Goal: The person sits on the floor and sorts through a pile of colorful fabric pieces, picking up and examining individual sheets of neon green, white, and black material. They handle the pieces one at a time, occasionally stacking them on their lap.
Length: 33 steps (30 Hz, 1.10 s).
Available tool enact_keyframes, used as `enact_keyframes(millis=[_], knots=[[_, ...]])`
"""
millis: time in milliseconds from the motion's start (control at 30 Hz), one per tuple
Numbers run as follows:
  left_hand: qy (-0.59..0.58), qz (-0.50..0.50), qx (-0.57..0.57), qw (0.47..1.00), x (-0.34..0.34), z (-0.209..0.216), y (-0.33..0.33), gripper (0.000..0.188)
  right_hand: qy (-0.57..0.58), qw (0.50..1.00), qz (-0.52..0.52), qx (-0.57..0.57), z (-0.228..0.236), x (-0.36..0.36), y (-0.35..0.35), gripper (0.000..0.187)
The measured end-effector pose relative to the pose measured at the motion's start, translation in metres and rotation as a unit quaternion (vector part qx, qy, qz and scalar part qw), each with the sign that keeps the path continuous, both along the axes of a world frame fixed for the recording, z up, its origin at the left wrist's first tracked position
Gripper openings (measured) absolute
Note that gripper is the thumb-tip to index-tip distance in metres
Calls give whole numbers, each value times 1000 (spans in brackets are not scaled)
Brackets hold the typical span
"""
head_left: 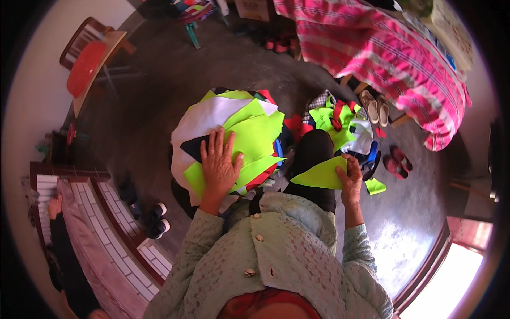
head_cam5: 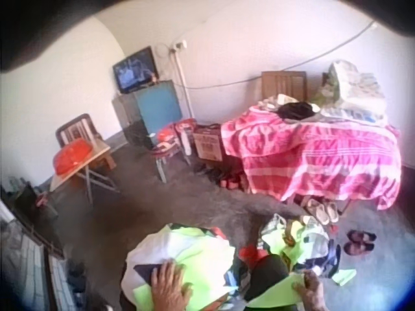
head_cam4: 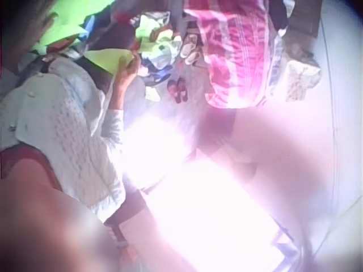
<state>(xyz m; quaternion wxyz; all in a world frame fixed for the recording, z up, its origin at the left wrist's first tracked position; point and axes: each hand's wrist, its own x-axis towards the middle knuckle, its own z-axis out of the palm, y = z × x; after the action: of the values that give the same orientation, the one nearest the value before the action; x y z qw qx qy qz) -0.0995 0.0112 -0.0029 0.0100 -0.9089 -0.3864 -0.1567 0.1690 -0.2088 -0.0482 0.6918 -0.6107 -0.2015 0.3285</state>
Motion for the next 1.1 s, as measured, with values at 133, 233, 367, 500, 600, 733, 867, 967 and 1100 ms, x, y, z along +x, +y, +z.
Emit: enact_keyframes(millis=[133, 233, 367, 500, 600, 733, 867, 967, 1100], knots=[[-7, 12, -5, 1000, -2, 1, -1, 56, -49, 996, 63, 43, 41, -8, 56, 27], [-35, 7, -4, 999, -4, 0, -2, 54, -66, 987, 112, 97, 77, -27, 101, 17], [-63, -9, 6, 998, -7, 0, -1, 50, -48, 958, 199, 199, 127, -68, 159, 14], [-57, 0, -4, 998, -10, 5, -3, 53, 35, 918, 278, 282, 154, -114, 206, 14], [-33, -6, -38, 999, -10, 11, -4, 54, -53, 927, 295, 225, 125, -133, 243, 15], [-76, -5, -13, 997, -13, -9, -3, 48, -216, 905, 366, -10, 50, -147, 267, 14], [-76, -3, -26, 997, -13, -2, -6, 45, -288, 897, 331, 53, 34, -153, 271, 16], [-101, -4, 20, 995, -13, -7, -4, 42, -329, 880, 338, 44, 39, -156, 273, 15], [-106, 13, -81, 991, -14, -8, -9, 37, -349, 864, 356, 68, 46, -170, 272, 13]])
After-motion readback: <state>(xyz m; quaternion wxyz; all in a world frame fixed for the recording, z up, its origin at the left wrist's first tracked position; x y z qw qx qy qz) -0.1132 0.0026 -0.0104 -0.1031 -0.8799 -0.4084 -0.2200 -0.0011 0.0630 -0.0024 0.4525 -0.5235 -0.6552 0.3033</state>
